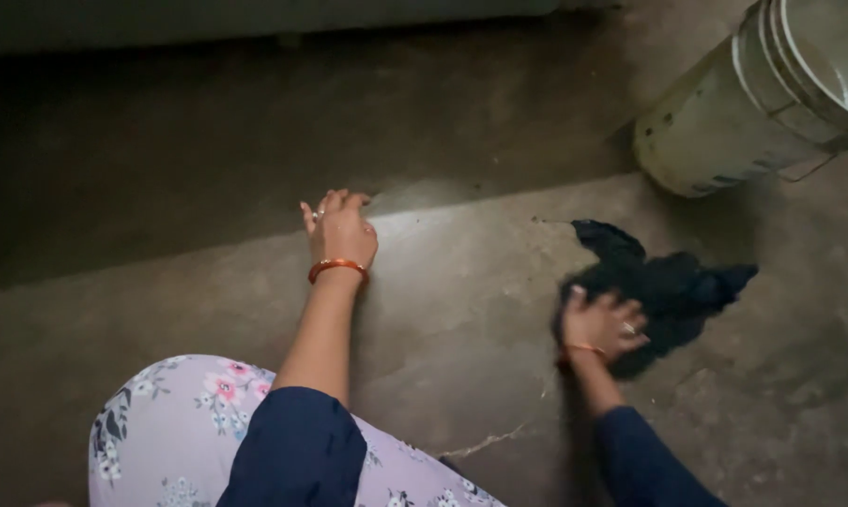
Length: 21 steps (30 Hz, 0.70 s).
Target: Wiping a wet floor with a cloth that is soaked in a bucket of water.
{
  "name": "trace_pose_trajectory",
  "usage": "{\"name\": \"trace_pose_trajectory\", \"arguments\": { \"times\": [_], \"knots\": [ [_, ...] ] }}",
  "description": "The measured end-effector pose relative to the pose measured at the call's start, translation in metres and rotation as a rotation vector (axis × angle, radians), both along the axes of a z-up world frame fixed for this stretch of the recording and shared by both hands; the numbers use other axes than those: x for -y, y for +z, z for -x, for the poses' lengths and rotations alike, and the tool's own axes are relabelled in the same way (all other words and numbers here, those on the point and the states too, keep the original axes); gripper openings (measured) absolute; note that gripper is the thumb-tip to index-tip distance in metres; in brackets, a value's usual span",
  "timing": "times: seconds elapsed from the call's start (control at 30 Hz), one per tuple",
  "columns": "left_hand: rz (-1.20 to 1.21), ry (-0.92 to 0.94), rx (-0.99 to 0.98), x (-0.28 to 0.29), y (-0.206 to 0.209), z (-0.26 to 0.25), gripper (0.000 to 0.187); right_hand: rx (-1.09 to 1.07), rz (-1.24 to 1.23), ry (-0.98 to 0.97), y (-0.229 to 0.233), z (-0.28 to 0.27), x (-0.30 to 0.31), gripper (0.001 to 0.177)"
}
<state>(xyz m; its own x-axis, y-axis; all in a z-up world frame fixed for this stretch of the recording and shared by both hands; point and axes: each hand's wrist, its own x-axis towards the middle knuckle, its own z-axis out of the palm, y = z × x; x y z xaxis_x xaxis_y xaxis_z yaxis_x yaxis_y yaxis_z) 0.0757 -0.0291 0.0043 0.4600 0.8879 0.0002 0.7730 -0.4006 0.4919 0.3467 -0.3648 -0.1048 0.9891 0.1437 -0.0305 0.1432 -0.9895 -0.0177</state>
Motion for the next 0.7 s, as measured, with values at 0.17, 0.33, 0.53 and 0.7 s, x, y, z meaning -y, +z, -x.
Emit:
{"name": "trace_pose_trajectory", "arguments": {
  "times": [0.17,0.33,0.53,0.7],
  "knots": [
    [-0.064,0.049,0.100,-0.006,-0.006,0.008,0.039,0.078,-0.010,0.357,0.034,0.120,-0.156,0.085],
    [-0.144,0.046,0.078,-0.009,0.002,0.022,0.039,0.156,-0.016,0.810,-0.030,0.270,-0.277,0.068],
    [-0.183,-0.056,-0.014,-0.011,-0.002,0.034,0.037,0.100,-0.219,1.480,0.026,0.248,-0.239,0.060],
    [-0.175,-0.201,-0.117,-0.002,-0.002,0.028,0.038,-0.057,-0.381,1.422,0.045,0.101,-0.124,0.058]
  ]
}}
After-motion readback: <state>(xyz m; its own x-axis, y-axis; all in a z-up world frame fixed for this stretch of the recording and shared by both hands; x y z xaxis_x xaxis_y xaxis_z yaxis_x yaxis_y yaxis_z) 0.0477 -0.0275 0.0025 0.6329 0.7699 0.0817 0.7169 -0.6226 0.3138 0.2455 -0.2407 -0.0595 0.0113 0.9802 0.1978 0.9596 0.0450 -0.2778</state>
